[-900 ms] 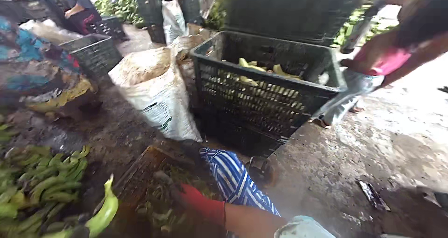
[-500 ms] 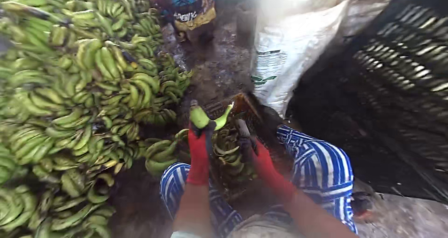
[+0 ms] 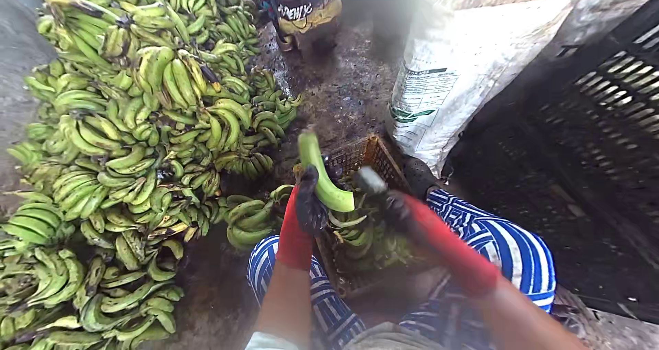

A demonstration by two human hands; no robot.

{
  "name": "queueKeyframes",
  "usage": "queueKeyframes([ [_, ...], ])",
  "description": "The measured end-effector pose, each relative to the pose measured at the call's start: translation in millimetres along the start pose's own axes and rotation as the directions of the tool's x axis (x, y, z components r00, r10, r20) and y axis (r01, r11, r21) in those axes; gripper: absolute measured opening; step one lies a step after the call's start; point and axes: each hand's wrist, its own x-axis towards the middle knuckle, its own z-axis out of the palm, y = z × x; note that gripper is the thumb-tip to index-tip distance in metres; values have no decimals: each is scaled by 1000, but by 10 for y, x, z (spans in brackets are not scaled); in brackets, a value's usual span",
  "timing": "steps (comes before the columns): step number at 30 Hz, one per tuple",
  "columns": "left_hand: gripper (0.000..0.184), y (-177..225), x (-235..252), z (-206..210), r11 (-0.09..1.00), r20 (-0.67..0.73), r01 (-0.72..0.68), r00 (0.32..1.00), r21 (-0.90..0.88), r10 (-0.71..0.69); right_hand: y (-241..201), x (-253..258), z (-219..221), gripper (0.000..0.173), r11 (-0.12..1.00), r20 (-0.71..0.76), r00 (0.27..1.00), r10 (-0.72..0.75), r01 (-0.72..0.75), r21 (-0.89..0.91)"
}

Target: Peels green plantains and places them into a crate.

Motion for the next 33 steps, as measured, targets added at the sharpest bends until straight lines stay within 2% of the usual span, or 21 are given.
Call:
queueKeyframes([
  [1,51,12,74,67,999,-4,32,999,-16,-32,-122,116,-203,48,970,-60,981,-183,170,-174],
  [2,49,29,154,137,997,-1,60,998,-38,-60,-207,259,-389,53,867,-90,925,-370,309,-391],
  [3,48,42,227,199,996,-3,73,997,-44,-74,-255,401,-530,53,734,-83,855,-512,385,-560],
  [4,48,59,285,217,996,-1,87,996,-18,-87,-286,498,-603,53,619,-61,786,-616,434,-654],
  [6,46,73,350,258,987,-90,73,994,145,-60,-291,478,-556,49,507,-26,699,-715,491,-708],
  [7,46,68,383,290,978,-149,82,987,192,-54,-277,409,-467,47,491,-8,686,-728,514,-703],
  [9,45,27,392,340,951,-170,110,984,289,-62,-246,344,-289,45,514,-22,702,-711,499,-697],
  [11,37,-75,268,410,918,-144,110,988,381,-58,-230,472,-285,42,550,-164,697,-698,375,-747],
  [13,32,-170,204,435,942,-134,119,988,313,-80,-259,700,-463,41,621,-353,694,-627,172,-764],
  [15,41,-194,252,342,969,-150,135,983,207,-105,-311,831,-636,48,690,-471,705,-531,37,-723],
  [17,42,-172,373,183,988,-146,111,985,108,-95,-337,731,-558,48,708,-417,740,-527,112,-697],
  [19,35,-123,422,140,979,-211,67,977,193,-25,-273,500,-325,46,713,-225,804,-551,313,-627],
  [21,39,-126,419,140,959,-251,36,967,282,37,-261,351,-134,52,754,-67,863,-502,398,-522],
  [23,32,-155,354,218,949,-231,40,972,312,35,-254,388,-73,46,763,-103,857,-505,388,-517],
  [25,29,-187,303,248,939,-93,90,994,333,-62,-235,575,-186,40,650,-237,726,-646,360,-669],
  [27,34,-162,264,255,918,7,212,974,336,-228,-257,744,-393,45,593,-338,622,-707,260,-762],
  [28,37,-161,267,216,920,46,258,958,295,-283,-290,776,-457,47,612,-380,614,-692,219,-760],
  [30,38,-199,356,37,951,141,251,950,180,-278,-356,736,-454,49,653,-403,658,-636,181,-735],
  [31,38,-215,394,-26,967,115,194,970,166,-215,-350,663,-376,49,659,-364,696,-619,208,-723],
  [32,37,-220,410,-27,976,6,102,994,193,-105,-311,579,-271,49,654,-301,725,-620,265,-708],
  [33,35,-203,419,43,967,-131,19,991,255,15,-270,497,-169,48,642,-223,743,-630,337,-689],
])
